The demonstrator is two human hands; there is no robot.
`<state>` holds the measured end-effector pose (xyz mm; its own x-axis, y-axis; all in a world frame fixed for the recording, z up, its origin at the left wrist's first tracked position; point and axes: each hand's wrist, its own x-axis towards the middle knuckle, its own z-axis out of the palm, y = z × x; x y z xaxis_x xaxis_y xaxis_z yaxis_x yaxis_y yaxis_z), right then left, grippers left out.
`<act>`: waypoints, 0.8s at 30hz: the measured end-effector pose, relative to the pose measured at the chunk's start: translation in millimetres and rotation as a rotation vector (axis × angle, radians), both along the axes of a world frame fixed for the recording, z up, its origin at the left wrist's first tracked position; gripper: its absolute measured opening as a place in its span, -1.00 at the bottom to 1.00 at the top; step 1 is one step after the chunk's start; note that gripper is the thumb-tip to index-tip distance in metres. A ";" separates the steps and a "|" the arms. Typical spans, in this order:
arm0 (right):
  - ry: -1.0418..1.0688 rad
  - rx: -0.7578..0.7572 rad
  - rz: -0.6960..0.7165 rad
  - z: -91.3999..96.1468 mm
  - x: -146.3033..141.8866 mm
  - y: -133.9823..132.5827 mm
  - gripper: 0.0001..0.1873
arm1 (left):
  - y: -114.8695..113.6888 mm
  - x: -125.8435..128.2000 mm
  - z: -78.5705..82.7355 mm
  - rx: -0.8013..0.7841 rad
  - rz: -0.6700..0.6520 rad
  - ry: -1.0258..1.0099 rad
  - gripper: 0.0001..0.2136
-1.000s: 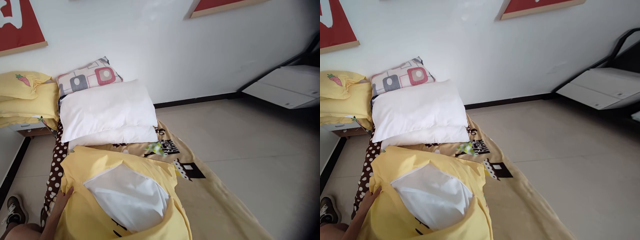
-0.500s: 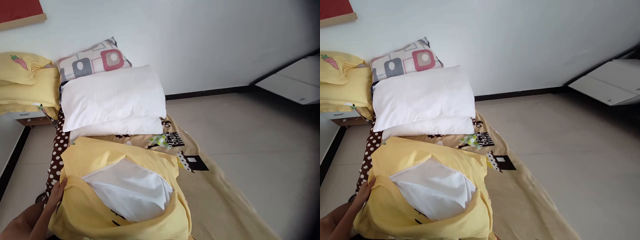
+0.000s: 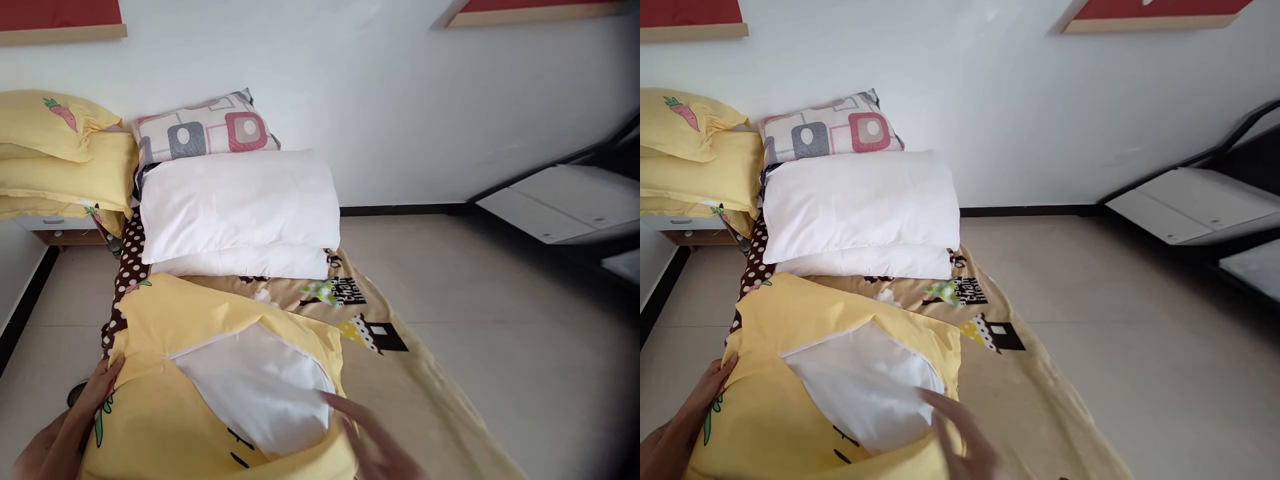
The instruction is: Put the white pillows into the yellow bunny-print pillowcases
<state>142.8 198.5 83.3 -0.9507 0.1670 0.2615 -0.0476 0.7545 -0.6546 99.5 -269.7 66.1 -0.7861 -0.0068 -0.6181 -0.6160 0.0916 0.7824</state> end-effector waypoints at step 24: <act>-0.111 0.340 0.383 -44.0 -130.4 -205.5 -0.32 | 8.2 -2.9 -24.5 -0.437 0.168 0.291 -0.44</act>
<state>12.4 -7.1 39.3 -0.9519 -0.2752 0.1344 -0.3062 0.8671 -0.3930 96.5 -261.5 41.6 -0.8901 -0.3543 -0.2867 -0.4140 0.3651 0.8338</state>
